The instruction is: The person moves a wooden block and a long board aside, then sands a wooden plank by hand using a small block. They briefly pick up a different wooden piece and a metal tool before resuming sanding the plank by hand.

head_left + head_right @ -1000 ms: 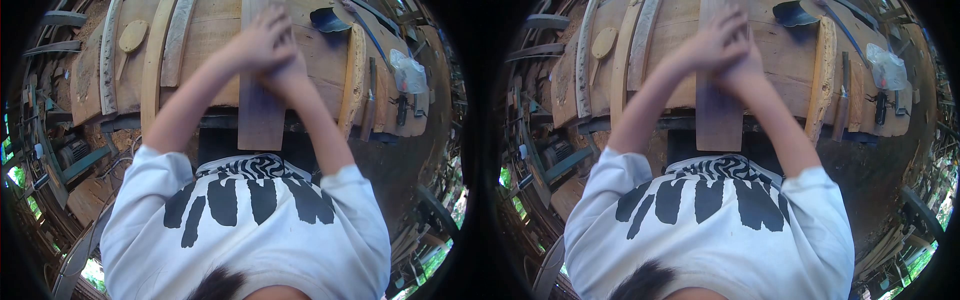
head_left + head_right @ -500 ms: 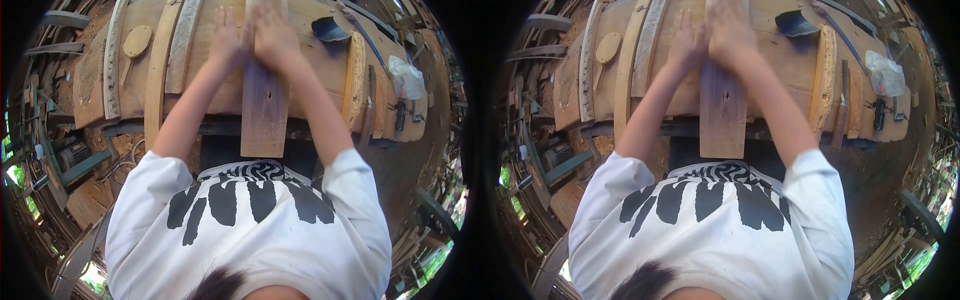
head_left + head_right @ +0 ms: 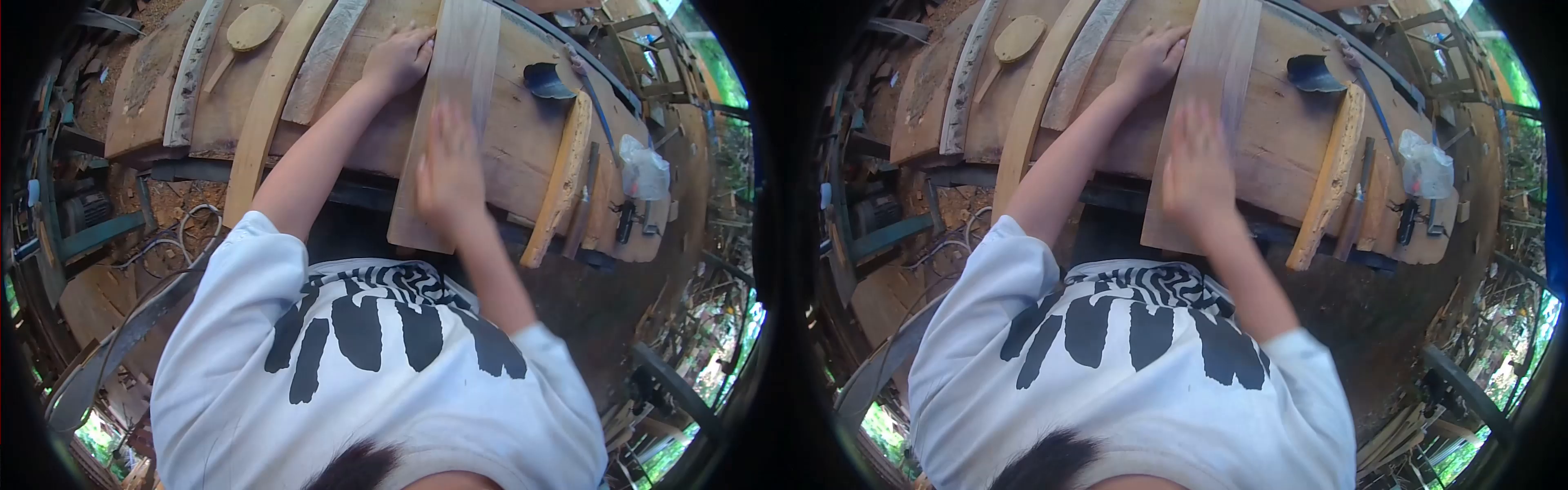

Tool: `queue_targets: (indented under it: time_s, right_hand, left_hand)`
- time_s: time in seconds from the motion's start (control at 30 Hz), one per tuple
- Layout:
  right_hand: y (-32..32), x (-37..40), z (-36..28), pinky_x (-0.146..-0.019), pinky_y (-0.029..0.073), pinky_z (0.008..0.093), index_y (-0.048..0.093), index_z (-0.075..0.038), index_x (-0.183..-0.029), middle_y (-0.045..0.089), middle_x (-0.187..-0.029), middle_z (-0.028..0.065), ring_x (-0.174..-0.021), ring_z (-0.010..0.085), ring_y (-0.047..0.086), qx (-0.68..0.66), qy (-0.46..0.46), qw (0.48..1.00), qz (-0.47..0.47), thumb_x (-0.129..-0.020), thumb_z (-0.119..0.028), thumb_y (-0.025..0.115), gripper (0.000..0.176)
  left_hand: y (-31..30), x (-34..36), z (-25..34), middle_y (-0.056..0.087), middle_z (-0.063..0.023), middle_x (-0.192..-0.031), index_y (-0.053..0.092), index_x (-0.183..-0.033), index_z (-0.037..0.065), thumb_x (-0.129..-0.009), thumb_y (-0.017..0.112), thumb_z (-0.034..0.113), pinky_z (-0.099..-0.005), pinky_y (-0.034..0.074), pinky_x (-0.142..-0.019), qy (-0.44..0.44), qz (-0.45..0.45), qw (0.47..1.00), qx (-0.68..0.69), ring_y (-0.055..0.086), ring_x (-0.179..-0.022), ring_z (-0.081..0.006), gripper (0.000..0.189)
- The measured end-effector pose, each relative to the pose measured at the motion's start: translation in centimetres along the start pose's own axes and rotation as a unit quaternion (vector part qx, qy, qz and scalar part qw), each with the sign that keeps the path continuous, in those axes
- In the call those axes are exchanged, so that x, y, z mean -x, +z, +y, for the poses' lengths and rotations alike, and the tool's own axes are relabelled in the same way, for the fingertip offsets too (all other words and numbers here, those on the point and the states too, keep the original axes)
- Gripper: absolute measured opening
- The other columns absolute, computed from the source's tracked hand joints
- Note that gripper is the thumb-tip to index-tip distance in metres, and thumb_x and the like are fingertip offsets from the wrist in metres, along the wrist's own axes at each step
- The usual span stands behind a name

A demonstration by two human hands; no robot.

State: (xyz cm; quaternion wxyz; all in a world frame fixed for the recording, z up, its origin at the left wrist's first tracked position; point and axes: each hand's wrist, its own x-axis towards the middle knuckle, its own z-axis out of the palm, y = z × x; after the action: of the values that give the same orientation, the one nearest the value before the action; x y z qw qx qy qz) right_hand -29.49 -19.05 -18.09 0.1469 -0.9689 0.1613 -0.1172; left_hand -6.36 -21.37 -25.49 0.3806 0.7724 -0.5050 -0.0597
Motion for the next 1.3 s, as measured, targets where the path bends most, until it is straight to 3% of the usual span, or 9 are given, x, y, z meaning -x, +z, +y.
queue_targets:
  time_s: [0.1,0.3,0.43,0.6,0.73,0.77,0.9,1.03,1.3]
  right_hand:
    - [-1.4,7.3,-4.0,-0.121,0.013,0.0519,0.024,0.008,-0.15,0.024,-0.157,0.0264,-0.148,0.0416,0.02,-0.052,0.021,0.995,-0.085,-0.088,-0.018,0.052,0.073]
    - [0.0,2.8,-0.8,-0.121,0.014,0.0539,0.03,0.005,-0.148,0.029,-0.152,0.03,-0.144,0.0473,0.021,-0.022,-0.003,0.998,-0.057,-0.085,-0.02,0.055,0.073]
    - [1.0,-11.3,6.2,-0.124,0.012,0.0457,0.032,0.005,-0.147,0.033,-0.152,0.0272,-0.145,0.041,0.024,0.003,-0.036,0.999,0.026,-0.085,-0.018,0.052,0.069]
    - [4.0,-22.6,11.3,-0.122,0.013,0.0464,0.032,-0.002,-0.15,0.027,-0.155,0.0279,-0.145,0.0439,0.022,0.096,-0.026,0.989,0.107,-0.089,-0.026,0.053,0.068]
    - [3.0,-18.4,5.8,-0.121,0.009,0.0498,0.019,-0.003,-0.155,0.017,-0.161,0.021,-0.149,0.0407,0.011,0.309,0.076,0.945,0.071,-0.093,-0.031,0.045,0.073]
    - [5.2,-15.0,6.0,-0.12,0.016,0.0494,0.026,-0.008,-0.153,0.026,-0.157,0.0225,-0.145,0.0403,0.022,0.082,0.065,0.99,0.1,-0.089,-0.028,0.054,0.073]
    - [2.3,-0.1,-1.4,-0.118,0.02,0.0506,0.042,-0.005,-0.143,0.038,-0.148,0.0222,-0.141,0.0402,0.027,-0.044,0.017,0.997,0.057,-0.086,-0.029,0.058,0.064]
    - [-0.5,7.6,-7.0,-0.12,0.013,0.0539,0.037,0.0,-0.146,0.031,-0.151,0.0266,-0.144,0.0441,0.021,0.031,0.049,0.993,-0.098,-0.086,-0.038,0.057,0.073]
    - [2.7,-8.5,5.3,-0.119,0.017,0.0533,0.038,-0.003,-0.146,0.032,-0.153,0.0241,-0.144,0.0435,0.022,0.04,0.022,0.998,0.031,-0.088,-0.03,0.053,0.066]
  left_hand:
    - [1.2,3.8,2.4,0.052,-0.0143,-0.144,0.052,-0.139,0.007,-0.098,0.047,0.021,-0.048,0.026,-0.118,0.049,0.081,0.943,0.32,0.037,-0.142,-0.0341,0.043]
    - [-5.1,8.0,10.4,0.041,-0.0119,-0.153,0.056,-0.138,0.02,-0.097,0.047,0.024,-0.0549,0.016,-0.121,0.204,-0.191,0.959,0.044,0.031,-0.146,-0.0294,0.042]
    - [-1.5,-5.2,6.8,0.036,-0.0106,-0.157,0.047,-0.146,0.016,-0.099,0.041,0.021,-0.0574,0.01,-0.121,0.102,-0.186,0.942,-0.262,0.025,-0.148,-0.0328,0.047]
    - [-0.7,-15.9,5.0,0.019,-0.0219,-0.161,0.03,-0.152,0.002,-0.099,0.036,0.033,-0.0538,0.01,-0.121,-0.058,-0.187,0.974,-0.115,0.014,-0.15,-0.0366,0.062]
    - [-0.7,-10.1,6.7,0.017,-0.024,-0.161,0.018,-0.154,-0.002,-0.097,0.034,0.033,-0.0502,0.011,-0.122,-0.018,-0.171,0.966,-0.194,0.013,-0.151,-0.0367,0.069]
    - [-1.7,-6.8,7.5,0.019,-0.025,-0.16,0.021,-0.152,-0.006,-0.096,0.037,0.031,-0.0503,0.012,-0.122,0.022,-0.168,0.975,-0.141,0.015,-0.15,-0.0367,0.069]
    - [-4.8,8.7,12.6,0.021,-0.0319,-0.156,0.03,-0.146,-0.012,-0.089,0.051,0.031,-0.052,0.015,-0.121,0.069,-0.154,0.983,-0.07,0.015,-0.149,-0.0425,0.074]
    - [-7.3,17.0,16.5,0.019,-0.0325,-0.156,0.03,-0.146,-0.013,-0.085,0.056,0.038,-0.0571,0.014,-0.119,0.085,-0.227,0.969,-0.043,0.012,-0.148,-0.0454,0.083]
    - [-1.3,-1.7,10.8,0.021,-0.0244,-0.159,0.022,-0.151,-0.007,-0.09,0.051,0.036,-0.0439,0.018,-0.122,0.018,-0.121,0.987,-0.104,0.017,-0.15,-0.0352,0.08]
